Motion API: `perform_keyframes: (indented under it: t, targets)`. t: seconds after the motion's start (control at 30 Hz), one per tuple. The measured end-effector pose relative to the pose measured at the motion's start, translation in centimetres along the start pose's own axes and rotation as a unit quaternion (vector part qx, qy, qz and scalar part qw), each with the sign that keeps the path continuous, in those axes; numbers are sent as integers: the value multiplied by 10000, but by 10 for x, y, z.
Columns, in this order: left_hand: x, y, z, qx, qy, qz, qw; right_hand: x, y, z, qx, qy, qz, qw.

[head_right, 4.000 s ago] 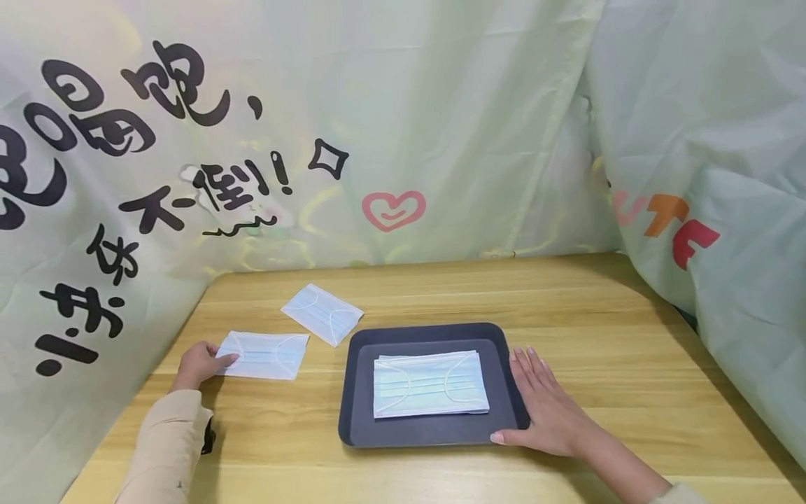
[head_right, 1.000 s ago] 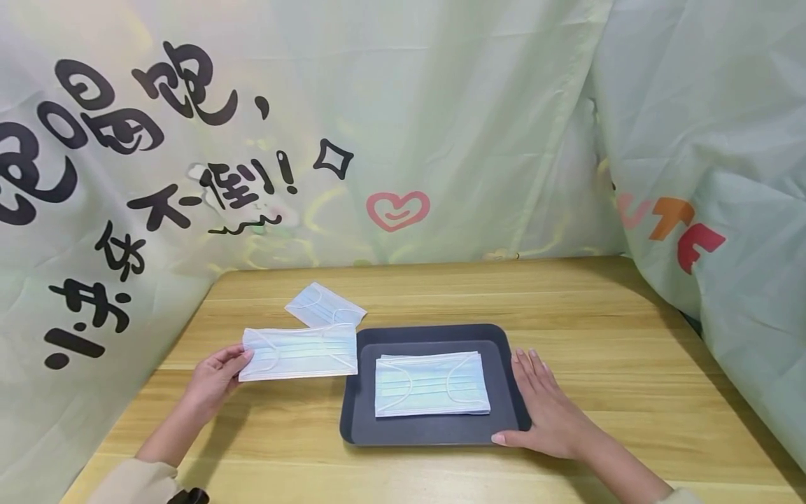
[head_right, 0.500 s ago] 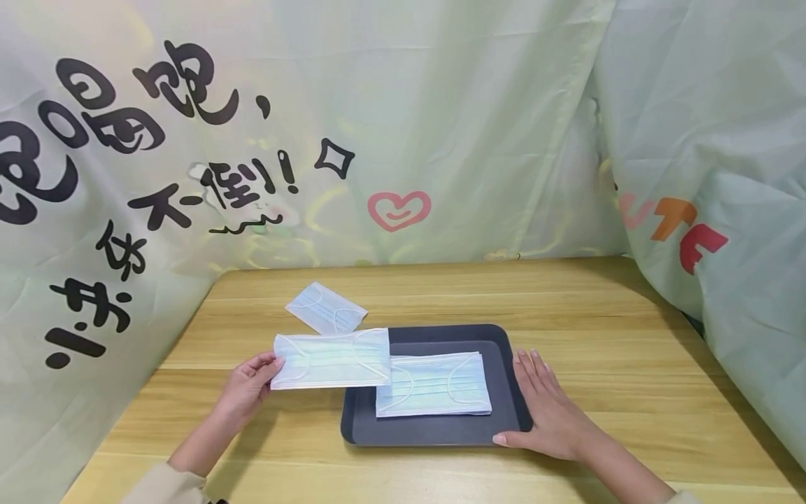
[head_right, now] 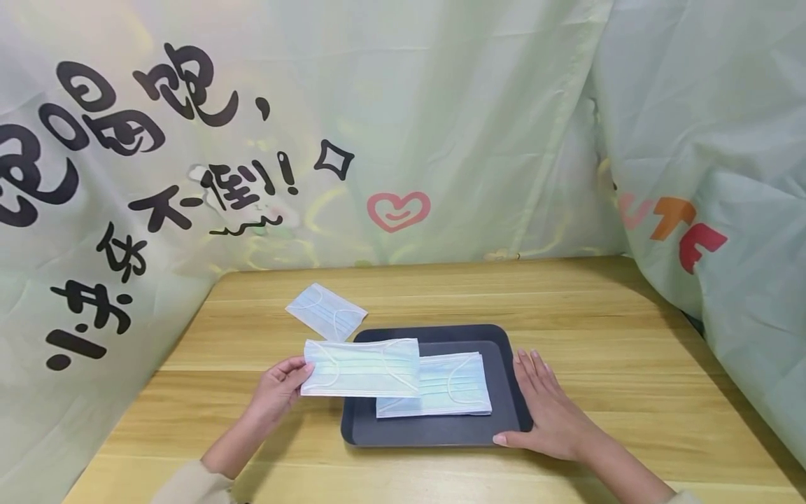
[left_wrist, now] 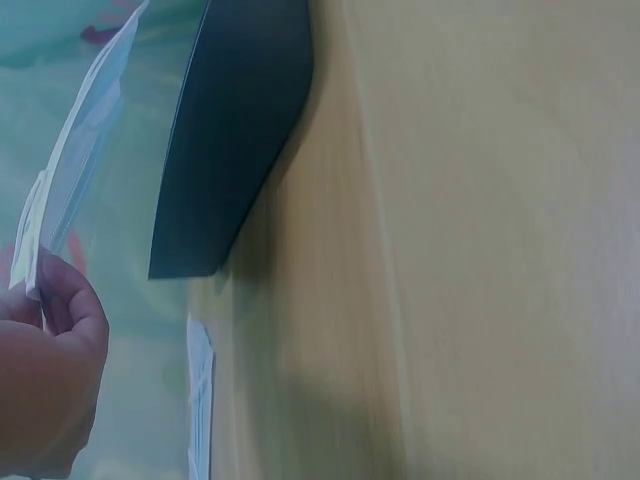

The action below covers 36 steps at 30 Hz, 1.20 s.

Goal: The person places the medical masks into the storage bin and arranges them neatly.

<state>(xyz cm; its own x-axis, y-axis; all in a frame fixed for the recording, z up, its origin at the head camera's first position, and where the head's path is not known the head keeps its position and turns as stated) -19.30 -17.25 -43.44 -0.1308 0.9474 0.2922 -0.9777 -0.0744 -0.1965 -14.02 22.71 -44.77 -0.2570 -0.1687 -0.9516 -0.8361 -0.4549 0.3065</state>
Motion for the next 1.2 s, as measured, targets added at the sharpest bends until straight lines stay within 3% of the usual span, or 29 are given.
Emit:
perform_keyframes:
  t: [0.43, 0.73, 1.2]
  targets:
    - [33, -4, -5, -40, -79, -221, 9997, -1, -1, 1, 112, 105, -127, 9998]
    - [61, -1, -13, -113, -84, -604, 9981, -1, -1, 1, 93, 98, -71, 9999]
    - [94, -3, -22, -145, -78, -958, 9953, -1, 0, 1, 151, 193, -174, 9995]
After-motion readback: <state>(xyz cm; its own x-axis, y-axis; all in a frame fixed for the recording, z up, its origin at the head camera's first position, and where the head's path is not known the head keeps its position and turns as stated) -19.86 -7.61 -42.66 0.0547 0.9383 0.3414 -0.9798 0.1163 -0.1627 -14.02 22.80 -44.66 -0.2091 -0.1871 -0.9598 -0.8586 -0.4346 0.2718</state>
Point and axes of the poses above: each hand's wrist, its own y-axis towards the middle knuckle, its own x-axis out of the palm, z = x × y, the point moved 4 cm from there along y, towards the middle knuckle, and after that the axes turned 10 degrees about -y, right-handed, at the moved point
